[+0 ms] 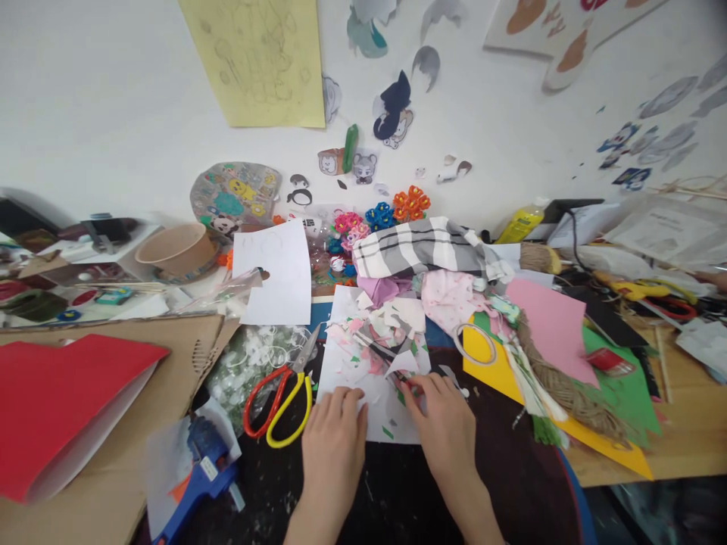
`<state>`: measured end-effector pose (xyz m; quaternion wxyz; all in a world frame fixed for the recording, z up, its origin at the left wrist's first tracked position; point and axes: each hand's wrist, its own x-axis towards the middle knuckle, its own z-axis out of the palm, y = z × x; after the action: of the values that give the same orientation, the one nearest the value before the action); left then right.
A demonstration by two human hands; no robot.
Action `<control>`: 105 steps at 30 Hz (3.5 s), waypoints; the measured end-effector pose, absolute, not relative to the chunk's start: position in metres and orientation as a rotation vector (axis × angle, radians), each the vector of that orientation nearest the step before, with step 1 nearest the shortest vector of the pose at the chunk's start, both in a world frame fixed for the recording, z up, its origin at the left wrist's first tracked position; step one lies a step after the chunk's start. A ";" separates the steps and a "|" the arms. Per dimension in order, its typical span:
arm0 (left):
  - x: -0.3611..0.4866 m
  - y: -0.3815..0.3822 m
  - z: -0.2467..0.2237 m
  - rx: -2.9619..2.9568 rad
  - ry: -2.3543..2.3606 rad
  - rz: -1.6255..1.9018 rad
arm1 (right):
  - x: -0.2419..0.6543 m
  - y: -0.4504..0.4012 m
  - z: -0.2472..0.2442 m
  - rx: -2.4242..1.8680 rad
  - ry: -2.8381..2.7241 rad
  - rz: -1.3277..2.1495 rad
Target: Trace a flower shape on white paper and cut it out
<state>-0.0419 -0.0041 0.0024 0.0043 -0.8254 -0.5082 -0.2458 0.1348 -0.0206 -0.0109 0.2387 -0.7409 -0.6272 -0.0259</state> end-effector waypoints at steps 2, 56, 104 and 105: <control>-0.026 -0.003 0.005 -2.632 -1.526 -0.669 | 0.138 -0.020 -0.007 -1.981 -1.674 -0.040; 0.021 0.038 0.039 -2.361 -1.472 -1.883 | 0.175 -0.022 0.034 -1.393 -1.128 0.096; -0.058 -0.019 0.002 -2.317 -1.529 -0.997 | 0.169 -0.074 -0.034 -1.172 -0.611 0.121; -0.062 -0.020 0.000 -2.301 -1.542 -0.998 | 0.170 -0.075 -0.034 -1.175 -0.639 0.158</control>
<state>-0.0616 -0.0201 0.0000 0.0987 -0.7777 -0.5211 -0.3374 0.1697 -0.0749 -0.0338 0.7819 -0.5439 -0.2957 0.0734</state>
